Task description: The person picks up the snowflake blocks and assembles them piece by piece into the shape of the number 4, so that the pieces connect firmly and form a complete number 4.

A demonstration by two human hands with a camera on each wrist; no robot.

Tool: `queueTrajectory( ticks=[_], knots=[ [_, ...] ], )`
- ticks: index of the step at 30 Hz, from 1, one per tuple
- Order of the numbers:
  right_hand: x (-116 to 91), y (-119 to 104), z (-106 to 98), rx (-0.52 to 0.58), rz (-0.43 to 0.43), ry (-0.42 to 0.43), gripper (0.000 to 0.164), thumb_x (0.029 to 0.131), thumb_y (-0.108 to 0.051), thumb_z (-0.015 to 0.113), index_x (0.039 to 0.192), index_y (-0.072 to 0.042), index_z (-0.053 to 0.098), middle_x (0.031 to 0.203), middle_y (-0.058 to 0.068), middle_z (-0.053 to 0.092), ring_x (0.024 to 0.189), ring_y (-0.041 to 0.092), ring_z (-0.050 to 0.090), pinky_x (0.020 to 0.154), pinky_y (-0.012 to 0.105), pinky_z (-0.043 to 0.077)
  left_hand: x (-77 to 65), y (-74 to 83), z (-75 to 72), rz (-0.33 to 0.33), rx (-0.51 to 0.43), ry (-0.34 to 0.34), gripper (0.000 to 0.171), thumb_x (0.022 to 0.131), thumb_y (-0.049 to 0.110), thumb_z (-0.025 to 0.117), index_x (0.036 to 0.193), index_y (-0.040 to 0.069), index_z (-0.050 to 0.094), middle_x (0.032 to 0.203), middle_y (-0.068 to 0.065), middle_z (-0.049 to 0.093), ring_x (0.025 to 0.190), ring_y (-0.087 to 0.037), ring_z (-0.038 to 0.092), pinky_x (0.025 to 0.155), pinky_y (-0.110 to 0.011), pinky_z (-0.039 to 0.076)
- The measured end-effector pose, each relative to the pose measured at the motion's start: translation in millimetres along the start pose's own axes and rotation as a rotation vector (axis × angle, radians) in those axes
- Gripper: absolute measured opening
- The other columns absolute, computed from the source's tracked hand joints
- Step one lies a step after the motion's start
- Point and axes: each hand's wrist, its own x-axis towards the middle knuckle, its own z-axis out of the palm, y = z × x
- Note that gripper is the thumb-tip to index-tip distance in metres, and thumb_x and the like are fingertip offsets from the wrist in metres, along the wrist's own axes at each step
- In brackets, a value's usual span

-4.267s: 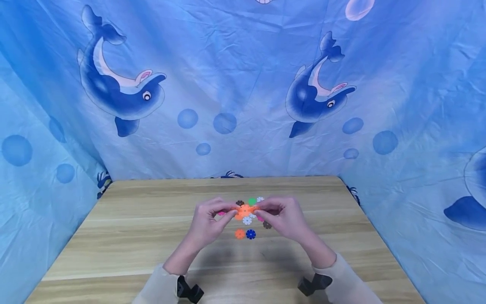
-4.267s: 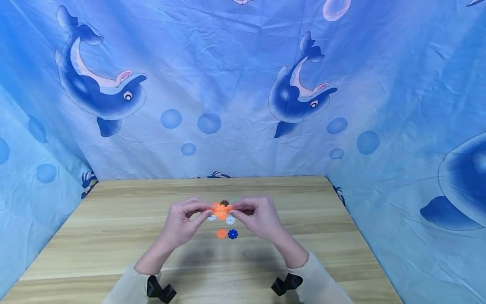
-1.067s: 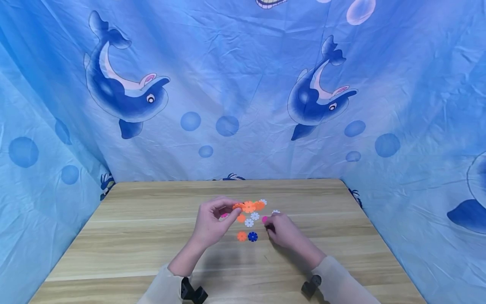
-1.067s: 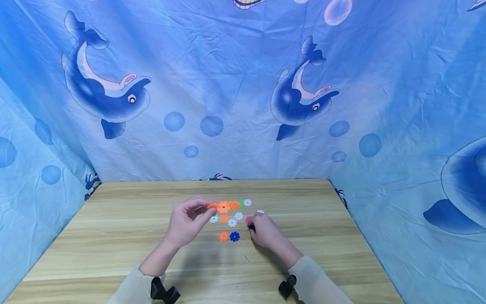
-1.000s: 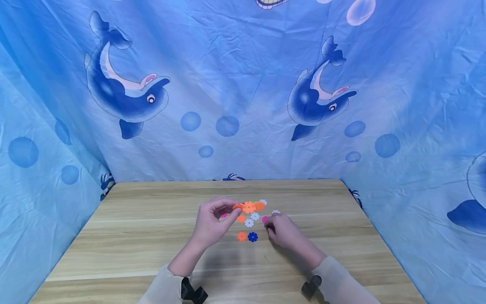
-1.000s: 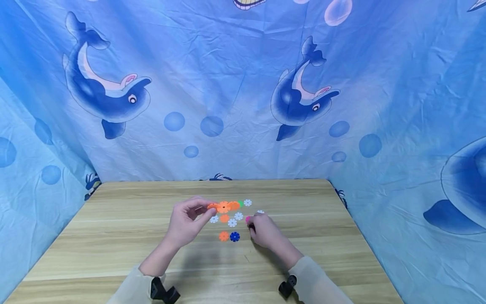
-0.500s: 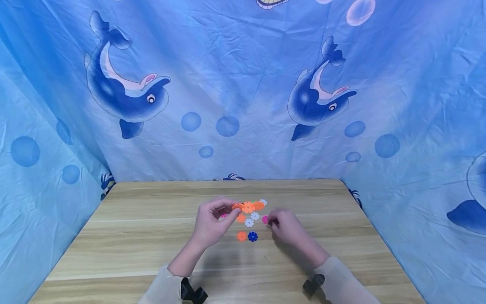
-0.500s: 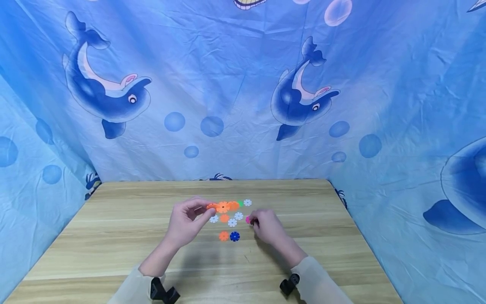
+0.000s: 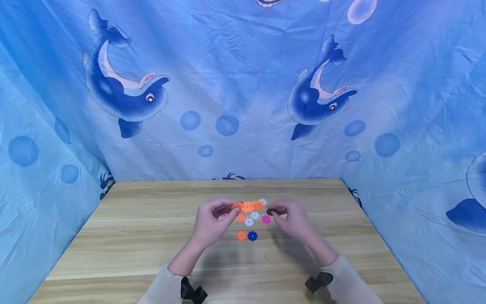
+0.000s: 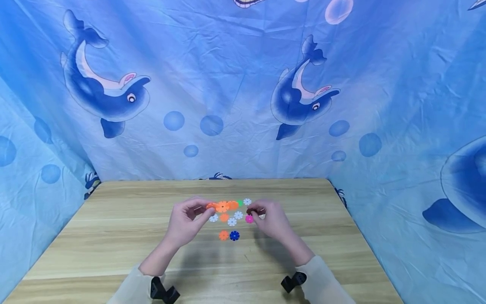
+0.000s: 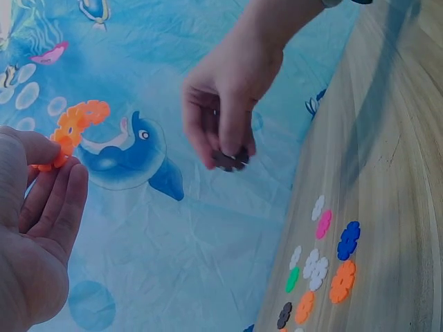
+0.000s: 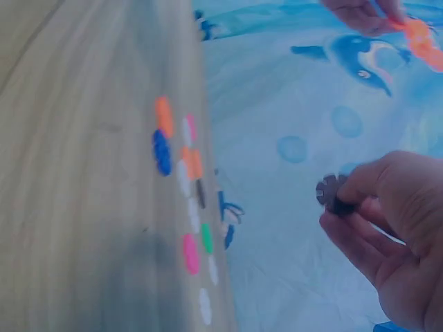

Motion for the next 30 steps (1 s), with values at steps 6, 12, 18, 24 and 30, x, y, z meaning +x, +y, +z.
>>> queueTrajectory(
  ticks=[6,12,18,24,30],
  knots=[
    [1,-7,-9,0.178,0.047,-0.018,0.020,0.094,0.001,0.076,0.106,-0.014,0.081,0.099,0.000,0.083,0.090,0.012,0.079,0.078,0.022,0.065,-1.9,-1.4,-0.5,-0.001,-0.006,0.002,0.014,0.093,-0.001,0.079,0.106,0.003,0.081,0.100,-0.015,0.080,0.088,-0.006,0.074,0.081,-0.029,0.067],
    [1,-13,-16,0.315,0.162,-0.047,0.023,0.095,-0.004,0.078,0.118,-0.004,0.078,0.103,0.009,0.082,0.090,0.011,0.076,0.078,0.025,0.066,-2.8,-3.4,-0.8,-0.040,-0.001,0.007,0.013,0.093,0.003,0.080,0.106,0.004,0.081,0.101,-0.014,0.080,0.088,-0.008,0.075,0.082,-0.029,0.067],
    [3,-21,-25,0.548,0.243,-0.079,0.027,0.096,-0.005,0.077,0.121,0.004,0.074,0.106,0.017,0.080,0.088,0.013,0.078,0.080,0.031,0.068,-3.2,-9.8,-1.0,-0.048,-0.003,0.004,0.014,0.094,0.004,0.080,0.107,0.005,0.081,0.103,-0.014,0.080,0.088,-0.009,0.075,0.083,-0.028,0.067],
    [4,-29,-31,0.748,0.316,-0.097,0.040,0.098,-0.002,0.073,0.130,0.019,0.061,0.097,-0.001,0.078,0.087,0.014,0.078,0.079,0.027,0.067,-3.6,-12.2,0.0,-0.045,-0.006,-0.001,0.013,0.094,0.003,0.080,0.106,0.004,0.081,0.102,-0.015,0.081,0.088,-0.009,0.076,0.082,-0.029,0.067],
    [4,-33,-31,0.824,0.324,-0.111,0.039,0.099,0.000,0.070,0.130,0.021,0.059,0.095,-0.005,0.080,0.084,0.013,0.077,0.076,0.026,0.066,-4.7,-14.8,1.4,-0.056,-0.023,-0.008,0.012,0.094,0.002,0.079,0.106,0.003,0.080,0.102,-0.016,0.080,0.089,-0.008,0.076,0.085,-0.026,0.066]
  ],
)
